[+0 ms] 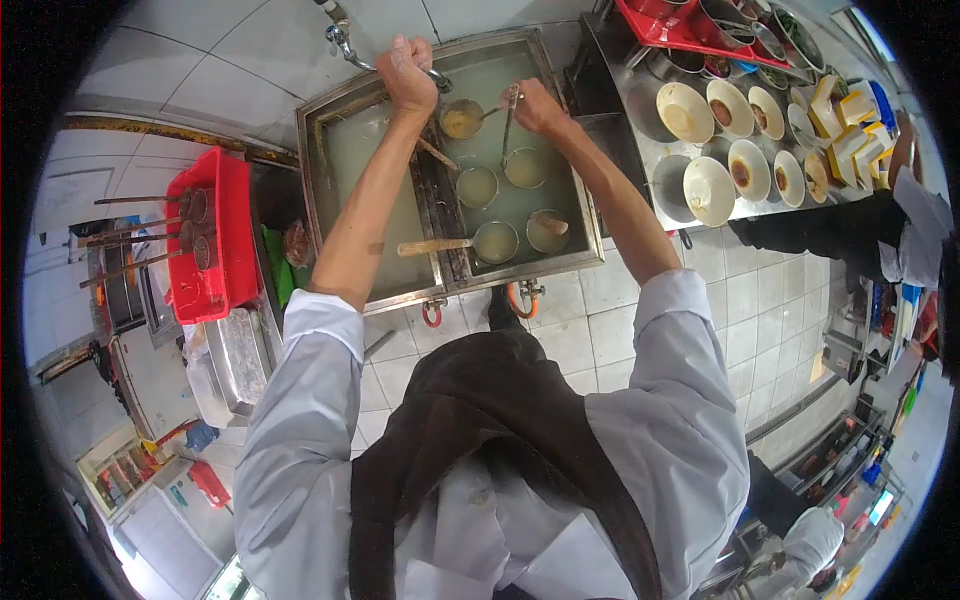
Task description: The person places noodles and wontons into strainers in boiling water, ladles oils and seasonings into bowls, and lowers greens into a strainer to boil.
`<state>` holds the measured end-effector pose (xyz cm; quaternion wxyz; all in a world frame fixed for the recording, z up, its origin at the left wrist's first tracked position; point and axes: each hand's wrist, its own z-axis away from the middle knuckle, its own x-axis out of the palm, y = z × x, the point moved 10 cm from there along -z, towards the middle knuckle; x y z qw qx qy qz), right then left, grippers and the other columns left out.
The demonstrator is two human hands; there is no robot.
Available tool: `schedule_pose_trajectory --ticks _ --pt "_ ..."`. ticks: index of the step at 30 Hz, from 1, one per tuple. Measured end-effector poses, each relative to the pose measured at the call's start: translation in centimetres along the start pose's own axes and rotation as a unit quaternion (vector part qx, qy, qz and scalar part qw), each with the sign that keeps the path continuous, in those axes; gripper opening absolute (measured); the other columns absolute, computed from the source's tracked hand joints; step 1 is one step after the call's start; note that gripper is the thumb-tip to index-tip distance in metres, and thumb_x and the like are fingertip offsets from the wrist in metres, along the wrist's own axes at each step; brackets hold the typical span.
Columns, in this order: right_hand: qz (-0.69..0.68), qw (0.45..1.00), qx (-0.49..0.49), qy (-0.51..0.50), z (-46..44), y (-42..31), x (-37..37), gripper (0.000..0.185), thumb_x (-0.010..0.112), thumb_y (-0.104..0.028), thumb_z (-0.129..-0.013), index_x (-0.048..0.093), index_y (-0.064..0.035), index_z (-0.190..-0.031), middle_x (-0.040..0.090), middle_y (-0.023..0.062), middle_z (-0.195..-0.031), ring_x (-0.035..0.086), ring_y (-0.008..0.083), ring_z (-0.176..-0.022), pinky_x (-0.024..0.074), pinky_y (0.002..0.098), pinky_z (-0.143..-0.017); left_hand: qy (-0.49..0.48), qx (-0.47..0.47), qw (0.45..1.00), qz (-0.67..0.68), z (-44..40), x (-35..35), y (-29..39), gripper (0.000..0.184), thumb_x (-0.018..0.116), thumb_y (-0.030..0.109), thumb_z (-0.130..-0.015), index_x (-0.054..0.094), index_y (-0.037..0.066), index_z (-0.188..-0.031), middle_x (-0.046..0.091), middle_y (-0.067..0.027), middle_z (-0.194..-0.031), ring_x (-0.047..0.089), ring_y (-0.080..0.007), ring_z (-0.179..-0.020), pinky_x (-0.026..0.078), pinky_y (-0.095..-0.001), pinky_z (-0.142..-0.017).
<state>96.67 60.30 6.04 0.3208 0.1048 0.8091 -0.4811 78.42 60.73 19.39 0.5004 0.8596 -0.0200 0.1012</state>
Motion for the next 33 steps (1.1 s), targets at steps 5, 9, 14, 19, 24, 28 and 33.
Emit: schedule_pose_trajectory --ticks 5,9,14,19,24,28,33 --pt "-0.031 0.991 0.079 0.106 3.0 -4.3 -8.5 0.019 0.063 -0.016 -0.082 0.068 0.0029 -0.085 0.063 0.0165 -0.069 0.058 0.0227 -0.061 0.0465 0.0378 -0.061 0.081 0.032 0.938 -0.336 -0.4 -0.3 3.9 0.046 0.045 0.041 -0.095 0.053 0.001 -0.075 0.050 -0.0052 -0.065 0.052 -0.0235 -0.066 0.042 -0.0376 -0.065" --pt "-0.015 0.963 0.206 0.176 11.2 -6.1 -15.9 0.017 0.063 -0.013 -0.083 0.068 0.0032 -0.085 0.065 0.0182 -0.071 0.062 0.0223 -0.064 0.0481 0.0366 -0.063 -0.040 0.302 0.914 -0.269 4.8 5.9 10.8 0.044 0.043 0.038 -0.096 0.051 -0.002 -0.114 0.061 -0.0105 -0.103 0.051 -0.0244 -0.105 0.040 -0.0416 -0.092" --pt "0.069 0.990 0.005 0.121 16.0 -3.7 -4.2 0.013 0.063 -0.010 -0.080 0.060 0.0014 -0.075 0.061 0.0221 -0.076 0.059 0.0410 -0.072 0.0447 0.0484 -0.068 -0.229 -0.147 0.956 0.112 9.6 9.2 -5.5 0.034 0.043 0.041 -0.097 0.047 0.009 -0.085 0.046 -0.0022 -0.079 0.042 -0.0138 -0.069 0.035 -0.0286 -0.062" --pt "-0.043 0.981 0.137 0.130 15.9 -5.0 -5.5 0.016 0.059 -0.011 -0.083 0.064 0.0039 -0.081 0.063 0.0199 -0.072 0.061 0.0354 -0.066 0.0447 0.0412 -0.061 -0.117 -0.237 0.937 0.228 11.2 9.3 -7.2 0.046 0.031 0.047 -0.100 0.027 0.012 -0.070 0.032 0.0018 -0.067 0.025 -0.0086 -0.055 0.020 -0.0272 -0.048" --pt "-0.029 0.989 0.133 0.064 15.7 -5.8 -4.7 0.015 0.059 -0.008 -0.077 0.063 0.0063 -0.081 0.061 0.0264 -0.077 0.061 0.0438 -0.075 0.0466 0.0445 -0.067 -0.043 -0.157 0.973 0.162 11.2 8.4 -4.4 0.055 0.029 0.054 -0.098 0.028 0.010 -0.066 0.030 0.0021 -0.062 0.026 -0.0091 -0.055 0.019 -0.0283 -0.049" --pt "0.053 0.995 0.054 0.069 15.0 -8.4 -4.4 0.010 0.059 -0.007 -0.079 0.061 0.0031 -0.078 0.061 0.0208 -0.075 0.059 0.0401 -0.074 0.0448 0.0429 -0.064 -0.042 -0.149 0.981 0.118 10.6 8.3 -4.8 0.059 0.029 0.057 -0.097 0.029 0.008 -0.065 0.030 0.0018 -0.061 0.026 -0.0093 -0.055 0.018 -0.0286 -0.050" --pt "0.059 0.992 0.038 0.102 14.6 -8.7 -6.1 0.012 0.061 -0.009 -0.079 0.062 0.0026 -0.080 0.061 0.0193 -0.074 0.059 0.0397 -0.074 0.0450 0.0430 -0.064 -0.078 -0.107 0.984 0.122 10.9 9.2 -3.3 0.058 0.027 0.056 -0.097 0.030 0.007 -0.066 0.032 0.0009 -0.062 0.027 -0.0093 -0.056 0.019 -0.0287 -0.049"
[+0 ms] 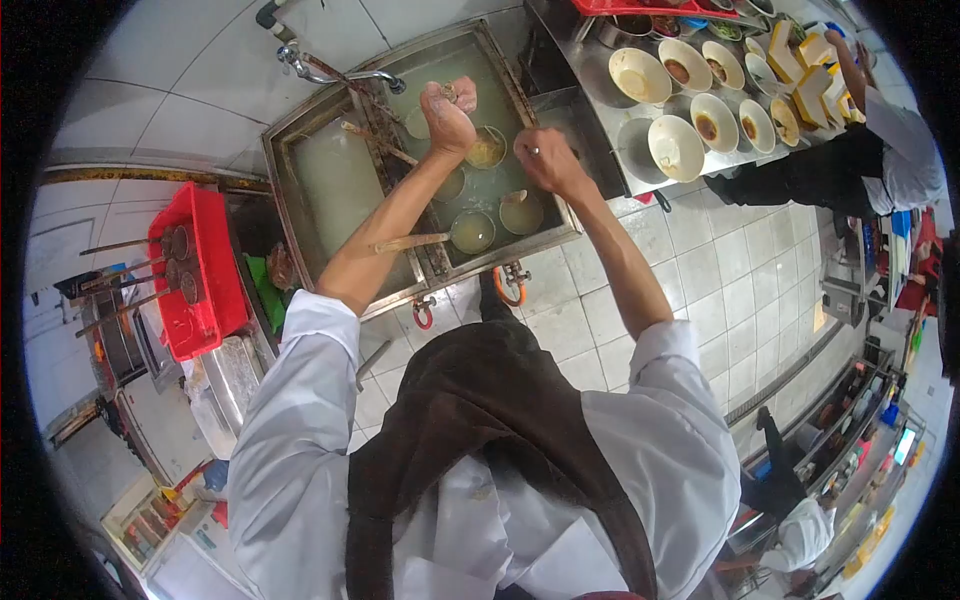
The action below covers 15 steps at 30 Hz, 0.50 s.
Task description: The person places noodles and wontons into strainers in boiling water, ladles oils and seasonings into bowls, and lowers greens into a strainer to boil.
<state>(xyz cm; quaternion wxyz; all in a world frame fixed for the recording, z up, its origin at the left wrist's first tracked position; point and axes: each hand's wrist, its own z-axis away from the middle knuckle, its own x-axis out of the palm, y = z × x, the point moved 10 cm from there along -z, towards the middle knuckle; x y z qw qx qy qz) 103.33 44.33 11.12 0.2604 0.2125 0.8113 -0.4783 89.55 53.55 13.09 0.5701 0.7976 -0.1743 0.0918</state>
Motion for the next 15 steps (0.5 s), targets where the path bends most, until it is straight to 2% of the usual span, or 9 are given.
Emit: schedule_pose_trajectory --ticks 2,3,5,6,7,10,12,13,15 --pt "-0.056 0.993 0.010 -0.104 0.7 1.8 3.3 0.009 0.060 -0.006 -0.077 0.059 0.0037 -0.075 0.061 0.0230 -0.077 0.058 0.0452 -0.076 0.0452 0.0474 -0.065 0.016 0.003 1.000 0.014 -0.3 0.3 0.5 0.058 0.026 0.055 -0.098 0.030 0.007 -0.065 0.031 0.0008 -0.061 0.027 -0.0094 -0.056 0.020 -0.0289 -0.049" --pt "-0.057 0.993 0.007 -0.104 0.0 1.6 3.0 0.009 0.060 -0.006 -0.077 0.059 0.0037 -0.075 0.061 0.0230 -0.077 0.058 0.0452 -0.076 0.0452 0.0474 -0.065 0.037 -0.002 0.999 0.026 -0.2 -0.1 0.6 0.058 0.025 0.054 -0.098 0.029 0.007 -0.064 0.031 0.0008 -0.060 0.027 -0.0095 -0.055 0.020 -0.0290 -0.049" --pt "-0.097 0.995 0.008 0.006 -1.0 0.8 -0.2 0.010 0.061 -0.007 -0.076 0.060 0.0029 -0.074 0.061 0.0236 -0.076 0.058 0.0451 -0.076 0.0451 0.0469 -0.064 0.032 0.008 0.999 -0.002 -0.1 -0.2 1.2 0.057 0.025 0.053 -0.098 0.028 0.008 -0.063 0.030 0.0008 -0.060 0.027 -0.0094 -0.055 0.020 -0.0291 -0.049" --pt "-0.024 0.999 0.028 -0.018 -0.8 1.8 0.2 0.011 0.061 -0.007 -0.077 0.063 0.0031 -0.077 0.062 0.0245 -0.079 0.060 0.0443 -0.077 0.0462 0.0464 -0.066 0.024 0.020 0.999 -0.027 0.1 0.0 1.5 0.056 0.025 0.052 -0.098 0.026 0.008 -0.062 0.029 0.0009 -0.060 0.026 -0.0094 -0.055 0.019 -0.0291 -0.049" --pt "-0.024 0.999 0.028 -0.016 -0.3 1.9 0.7 0.011 0.061 -0.007 -0.077 0.063 0.0031 -0.077 0.062 0.0245 -0.079 0.060 0.0443 -0.077 0.0462 0.0464 -0.066 0.022 0.021 0.999 -0.027 0.3 0.0 1.5 0.056 0.025 0.052 -0.098 0.026 0.008 -0.062 0.029 0.0009 -0.060 0.026 -0.0094 -0.055 0.019 -0.0291 -0.049" --pt "-0.106 0.993 0.034 -0.029 -0.2 2.4 1.9 0.013 0.061 -0.009 -0.079 0.066 0.0026 -0.082 0.063 0.0250 -0.081 0.060 0.0441 -0.078 0.0469 0.0455 -0.068 0.015 -0.014 1.000 0.013 0.4 -0.7 -0.2 0.054 0.026 0.050 -0.097 0.024 0.008 -0.062 0.027 0.0011 -0.061 0.024 -0.0093 -0.054 0.018 -0.0294 -0.049" --pt "-0.018 0.994 0.094 -0.052 -0.4 3.9 1.4 0.018 0.062 -0.015 -0.081 0.065 0.0025 -0.084 0.063 0.0199 -0.077 0.063 0.0339 -0.073 0.0475 0.0393 -0.067 0.010 0.016 0.999 -0.034 0.3 -0.7 0.2 0.053 0.026 0.050 -0.096 0.022 0.009 -0.063 0.024 0.0014 -0.061 0.022 -0.0095 -0.055 0.016 -0.0298 -0.049" --pt "-0.017 0.994 0.094 -0.051 -0.5 3.4 1.3 0.018 0.062 -0.015 -0.081 0.065 0.0025 -0.084 0.063 0.0199 -0.077 0.063 0.0339 -0.073 0.0475 0.0393 -0.067 0.008 0.017 0.999 -0.033 0.4 -0.5 0.3 0.053 0.026 0.050 -0.096 0.022 0.009 -0.063 0.024 0.0014 -0.061 0.022 -0.0095 -0.055 0.016 -0.0298 -0.049" --pt "-0.118 0.983 0.102 -0.095 -0.8 1.7 2.4 0.016 0.061 -0.011 -0.081 0.064 0.0046 -0.083 0.063 0.0257 -0.082 0.061 0.0425 -0.078 0.0475 0.0433 -0.069 0.028 -0.032 0.999 0.004 0.6 -0.8 -0.2 0.054 0.026 0.051 -0.096 0.022 0.009 -0.063 0.023 0.0014 -0.061 0.022 -0.0101 -0.055 0.015 -0.0305 -0.050"
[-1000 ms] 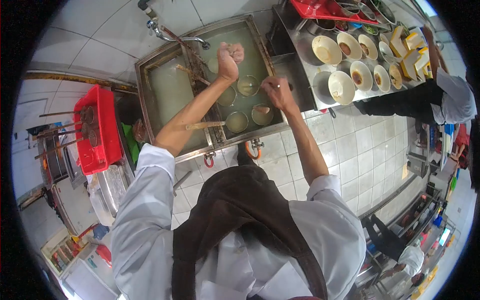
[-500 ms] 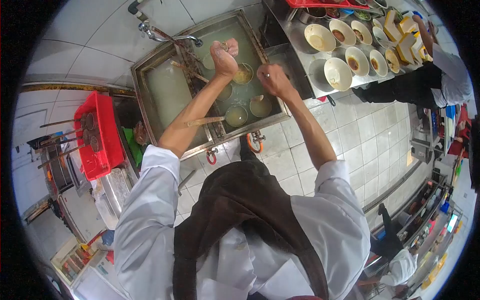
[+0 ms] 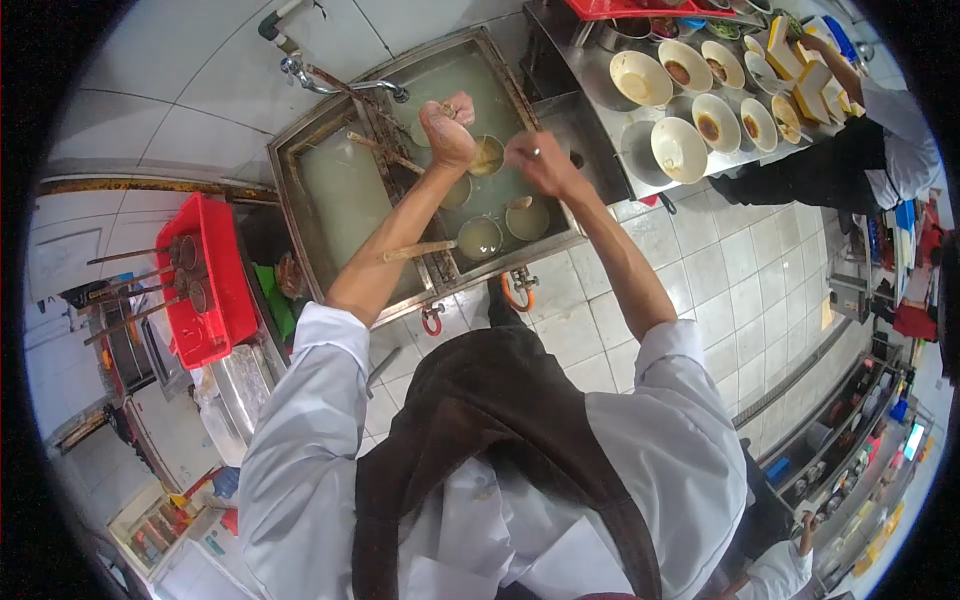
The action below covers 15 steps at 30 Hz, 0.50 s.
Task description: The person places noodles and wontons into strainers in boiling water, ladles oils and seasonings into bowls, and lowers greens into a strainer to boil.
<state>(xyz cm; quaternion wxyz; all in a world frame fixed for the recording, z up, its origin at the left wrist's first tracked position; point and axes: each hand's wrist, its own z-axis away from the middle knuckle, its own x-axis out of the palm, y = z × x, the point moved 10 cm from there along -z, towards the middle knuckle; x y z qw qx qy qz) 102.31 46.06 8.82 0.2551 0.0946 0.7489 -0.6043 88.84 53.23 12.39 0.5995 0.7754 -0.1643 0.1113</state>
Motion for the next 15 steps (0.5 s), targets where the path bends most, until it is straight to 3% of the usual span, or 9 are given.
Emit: schedule_pose_trajectory --ticks 4,7,9,13,15 --pt "0.050 0.996 -0.033 0.069 -0.2 -2.1 -4.1 0.018 0.061 -0.011 -0.081 0.063 0.0062 -0.083 0.064 0.0227 -0.079 0.063 0.0348 -0.074 0.0480 0.0398 -0.068 -0.009 0.008 0.999 -0.036 -0.5 -0.7 -0.7 0.054 0.026 0.052 -0.095 0.021 0.009 -0.063 0.023 0.0015 -0.060 0.022 -0.0106 -0.055 0.015 -0.0308 -0.050" --pt "-0.082 0.987 0.068 0.123 1.6 -1.0 -6.6 0.019 0.058 -0.010 -0.083 0.063 0.0080 -0.087 0.064 0.0177 -0.074 0.062 0.0224 -0.072 0.0483 0.0347 -0.069 0.002 0.040 0.998 -0.045 -0.2 -1.2 0.8 0.057 0.027 0.056 -0.095 0.022 0.009 -0.063 0.024 0.0014 -0.060 0.022 -0.0108 -0.055 0.015 -0.0308 -0.050" --pt "-0.052 0.987 0.072 0.135 1.6 0.0 -7.2 0.019 0.058 -0.010 -0.083 0.063 0.0081 -0.086 0.064 0.0187 -0.074 0.062 0.0227 -0.071 0.0483 0.0348 -0.069 -0.009 0.010 0.998 -0.064 -0.8 -1.6 0.1 0.049 0.021 0.048 -0.093 0.025 0.012 -0.061 0.027 0.0020 -0.061 0.023 -0.0122 -0.056 0.017 -0.0299 -0.052" --pt "-0.023 0.984 0.058 0.170 1.1 2.2 -6.8 0.016 0.057 -0.007 -0.082 0.063 0.0073 -0.085 0.062 0.0209 -0.072 0.062 0.0231 -0.070 0.0480 0.0349 -0.068 0.008 0.006 0.999 -0.031 -0.8 -2.1 -0.1 0.050 0.020 0.050 -0.092 0.025 0.012 -0.062 0.027 0.0018 -0.060 0.022 -0.0125 -0.056 0.017 -0.0305 -0.052" --pt "-0.026 0.983 0.070 0.168 1.0 1.6 -6.2 0.016 0.056 -0.007 -0.082 0.063 0.0071 -0.085 0.062 0.0210 -0.072 0.062 0.0236 -0.069 0.0479 0.0351 -0.067 0.008 0.045 0.999 -0.026 -0.9 -2.4 0.5 0.063 0.028 0.063 -0.094 0.025 0.009 -0.063 0.024 0.0011 -0.060 0.022 -0.0113 -0.055 0.016 -0.0302 -0.050"
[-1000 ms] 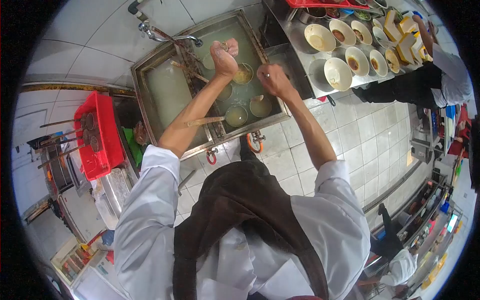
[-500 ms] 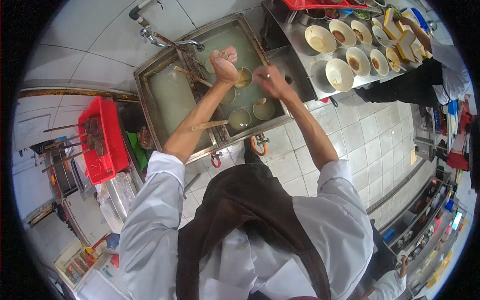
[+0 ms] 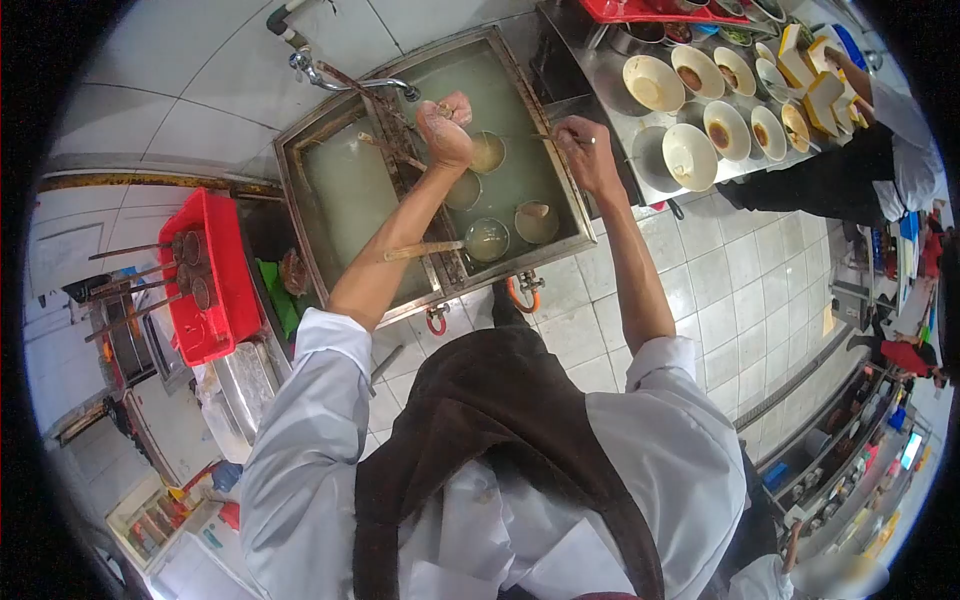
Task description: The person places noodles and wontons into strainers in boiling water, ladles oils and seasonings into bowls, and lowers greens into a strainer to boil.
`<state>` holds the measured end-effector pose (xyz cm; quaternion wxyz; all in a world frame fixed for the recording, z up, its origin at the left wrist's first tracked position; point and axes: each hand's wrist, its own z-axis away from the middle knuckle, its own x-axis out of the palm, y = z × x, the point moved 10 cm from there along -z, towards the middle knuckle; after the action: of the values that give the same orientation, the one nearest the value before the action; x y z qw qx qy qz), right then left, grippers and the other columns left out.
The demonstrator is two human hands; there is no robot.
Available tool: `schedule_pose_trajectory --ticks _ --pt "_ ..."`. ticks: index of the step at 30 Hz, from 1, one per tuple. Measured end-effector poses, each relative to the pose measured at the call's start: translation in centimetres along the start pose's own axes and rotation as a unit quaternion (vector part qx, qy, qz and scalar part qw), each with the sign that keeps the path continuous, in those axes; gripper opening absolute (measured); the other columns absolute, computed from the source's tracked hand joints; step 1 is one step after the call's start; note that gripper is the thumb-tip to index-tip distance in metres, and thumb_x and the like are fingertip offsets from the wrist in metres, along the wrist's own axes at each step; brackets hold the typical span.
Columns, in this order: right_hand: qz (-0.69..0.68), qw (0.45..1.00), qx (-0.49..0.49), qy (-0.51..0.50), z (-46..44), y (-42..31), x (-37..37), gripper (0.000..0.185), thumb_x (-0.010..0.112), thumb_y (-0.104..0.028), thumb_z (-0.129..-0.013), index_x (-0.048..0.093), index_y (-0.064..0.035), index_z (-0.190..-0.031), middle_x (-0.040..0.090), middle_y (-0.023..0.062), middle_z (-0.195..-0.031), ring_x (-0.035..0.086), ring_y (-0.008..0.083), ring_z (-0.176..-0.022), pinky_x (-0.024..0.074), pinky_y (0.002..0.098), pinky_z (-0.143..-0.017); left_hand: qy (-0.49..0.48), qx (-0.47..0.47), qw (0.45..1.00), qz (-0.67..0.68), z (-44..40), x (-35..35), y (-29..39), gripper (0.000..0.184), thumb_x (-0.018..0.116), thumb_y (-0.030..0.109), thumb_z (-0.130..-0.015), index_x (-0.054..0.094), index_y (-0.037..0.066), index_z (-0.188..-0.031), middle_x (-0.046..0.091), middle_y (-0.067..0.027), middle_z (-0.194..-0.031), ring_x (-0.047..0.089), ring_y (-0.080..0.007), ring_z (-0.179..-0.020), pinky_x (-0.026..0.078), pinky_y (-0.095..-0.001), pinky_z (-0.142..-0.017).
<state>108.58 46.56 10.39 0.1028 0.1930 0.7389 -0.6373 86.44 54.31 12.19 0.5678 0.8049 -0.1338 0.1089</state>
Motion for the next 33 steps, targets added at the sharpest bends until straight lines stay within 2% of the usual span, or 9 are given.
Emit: schedule_pose_trajectory --ticks 2,7,9,13,15,19,21,30,33 --pt "0.034 0.995 -0.088 -0.016 0.5 -4.3 0.4 0.015 0.052 -0.005 -0.083 0.061 0.0066 -0.085 0.059 0.0101 -0.072 0.056 0.0167 -0.069 0.0460 0.0303 -0.065 -0.005 -0.007 1.000 -0.012 -0.1 0.0 0.3 0.062 0.028 0.063 -0.093 0.025 0.009 -0.063 0.025 0.0008 -0.061 0.023 -0.0112 -0.055 0.016 -0.0300 -0.051" --pt "0.013 0.998 -0.059 0.023 -1.2 -2.3 -1.1 0.019 0.051 -0.011 -0.085 0.060 0.0059 -0.083 0.058 0.0083 -0.071 0.054 0.0153 -0.070 0.0453 0.0303 -0.065 -0.007 -0.027 0.999 0.023 0.5 -0.5 0.7 0.059 0.028 0.060 -0.092 0.023 0.010 -0.062 0.026 0.0002 -0.061 0.026 -0.0117 -0.057 0.019 -0.0302 -0.052" --pt "0.015 0.998 -0.046 0.048 -1.5 -0.2 -1.8 0.021 0.051 -0.014 -0.085 0.060 0.0056 -0.082 0.057 0.0077 -0.071 0.054 0.0147 -0.070 0.0449 0.0302 -0.065 -0.088 -0.040 0.995 0.037 1.1 -0.1 1.4 0.058 0.028 0.059 -0.091 0.022 0.011 -0.060 0.028 -0.0001 -0.060 0.028 -0.0135 -0.057 0.021 -0.0312 -0.052" --pt "-0.031 0.997 -0.006 0.068 0.9 3.5 -1.1 0.018 0.054 -0.011 -0.087 0.061 0.0056 -0.083 0.059 0.0097 -0.068 0.054 0.0142 -0.064 0.0451 0.0304 -0.061 -0.032 0.017 0.993 0.114 1.5 -2.4 3.6 0.059 0.029 0.059 -0.093 0.024 0.011 -0.058 0.025 0.0010 -0.056 0.024 -0.0150 -0.054 0.021 -0.0307 -0.053" --pt "-0.080 0.988 0.101 0.081 3.8 5.6 -0.8 0.019 0.053 -0.012 -0.087 0.063 0.0035 -0.081 0.058 0.0060 -0.067 0.051 0.0105 -0.061 0.0407 0.0266 -0.056 0.007 0.009 0.984 0.176 1.4 -3.4 3.5 0.061 0.028 0.058 -0.095 0.025 0.012 -0.057 0.024 0.0014 -0.054 0.023 -0.0150 -0.053 0.020 -0.0305 -0.052" --pt "-0.191 0.971 0.059 0.130 9.2 7.0 -0.5 0.019 0.052 -0.011 -0.087 0.063 0.0017 -0.080 0.058 0.0043 -0.067 0.048 0.0080 -0.058 0.0361 0.0236 -0.052 0.084 0.028 0.986 0.138 0.7 -5.7 4.2 0.061 0.025 0.060 -0.094 0.026 0.012 -0.056 0.025 0.0012 -0.054 0.022 -0.0150 -0.053 0.018 -0.0300 -0.051" --pt "-0.368 0.898 0.115 0.211 11.7 9.9 -1.1 0.018 0.051 -0.011 -0.086 0.062 0.0013 -0.078 0.058 0.0043 -0.067 0.047 0.0085 -0.056 0.0357 0.0235 -0.051 0.131 0.035 0.984 0.113 0.3 -6.7 4.4 0.061 0.024 0.061 -0.094 0.026 0.013 -0.056 0.024 0.0011 -0.054 0.022 -0.0149 -0.052 0.018 -0.0297 -0.051" --pt "-0.151 0.978 0.037 0.137 9.3 6.5 -2.0 0.017 0.054 -0.015 -0.083 0.061 -0.0012 -0.076 0.057 0.0017 -0.067 0.046 0.0082 -0.056 0.0366 0.0255 -0.052 0.104 -0.031 0.989 0.105 -0.4 -4.7 3.6 0.061 0.022 0.060 -0.094 0.026 0.013 -0.055 0.024 0.0005 -0.053 0.021 -0.0147 -0.051 0.017 -0.0295 -0.050" --pt "-0.170 0.978 0.045 0.109 5.0 7.1 -2.6 0.018 0.054 -0.016 -0.083 0.061 -0.0013 -0.075 0.056 0.0021 -0.067 0.046 0.0082 -0.057 0.0366 0.0251 -0.053 -0.016 0.039 0.992 0.116 -0.7 -2.5 4.8 0.058 0.023 0.055 -0.094 0.026 0.012 -0.055 0.025 0.0000 -0.053 0.021 -0.0150 -0.050 0.018 -0.0289 -0.050"
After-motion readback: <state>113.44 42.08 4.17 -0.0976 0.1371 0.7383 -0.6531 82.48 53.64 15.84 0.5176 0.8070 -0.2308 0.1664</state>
